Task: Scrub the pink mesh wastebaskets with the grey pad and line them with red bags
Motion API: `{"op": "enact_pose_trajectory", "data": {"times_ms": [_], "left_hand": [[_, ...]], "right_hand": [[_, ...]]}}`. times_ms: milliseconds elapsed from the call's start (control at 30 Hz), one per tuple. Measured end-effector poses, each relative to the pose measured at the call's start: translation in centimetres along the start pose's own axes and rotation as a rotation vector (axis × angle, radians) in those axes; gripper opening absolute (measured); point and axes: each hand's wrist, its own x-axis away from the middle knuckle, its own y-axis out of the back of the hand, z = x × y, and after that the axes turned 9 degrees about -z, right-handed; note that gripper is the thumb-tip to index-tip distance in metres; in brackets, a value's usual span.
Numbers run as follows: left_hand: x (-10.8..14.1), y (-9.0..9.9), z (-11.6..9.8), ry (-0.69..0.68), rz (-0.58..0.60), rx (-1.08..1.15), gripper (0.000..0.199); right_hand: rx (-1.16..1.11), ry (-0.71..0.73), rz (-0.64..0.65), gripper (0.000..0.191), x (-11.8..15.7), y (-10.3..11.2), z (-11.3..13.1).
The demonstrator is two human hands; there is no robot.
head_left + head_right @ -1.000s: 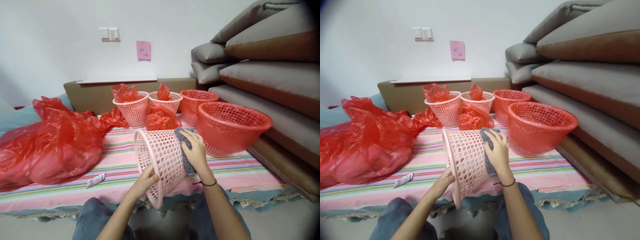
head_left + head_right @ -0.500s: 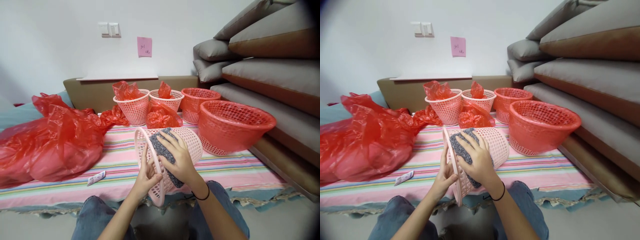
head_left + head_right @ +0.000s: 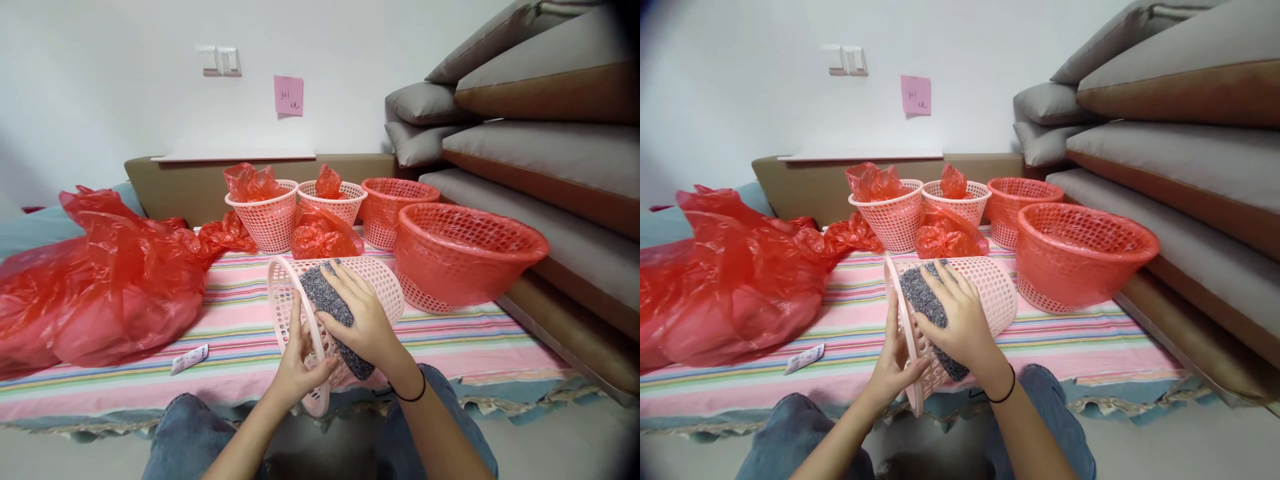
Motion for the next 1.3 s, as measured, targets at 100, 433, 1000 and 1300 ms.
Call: {"op": "enact_pose_trajectory", "data": {"times_ms": [100, 433, 1000, 1300], "left_hand": [[0.1, 0.2, 0.2, -0.039, 0.041, -0.007, 0.12], [0.8, 0.6, -1.1, 0.038, 0.052, -0.102, 0.119], [1.2, 0.5, -1.6, 0.075, 0.118, -0.119, 0.115], [1.2, 0.5, -2.2, 0.127, 0.116, -0.102, 0.116]], "right_hand": [[-0.029, -0.023, 0.012, 0.054, -0.4, 0.5, -0.2], [0.045, -0.103, -0.044, 0.053, -0.4, -0.2, -2.2], [0.155, -0.268, -0.2, 0.044, 0.2, -0.4, -7.3], [0.196, -0.253, -0.17, 0.048, 0.2, -0.5, -5.6]]}}
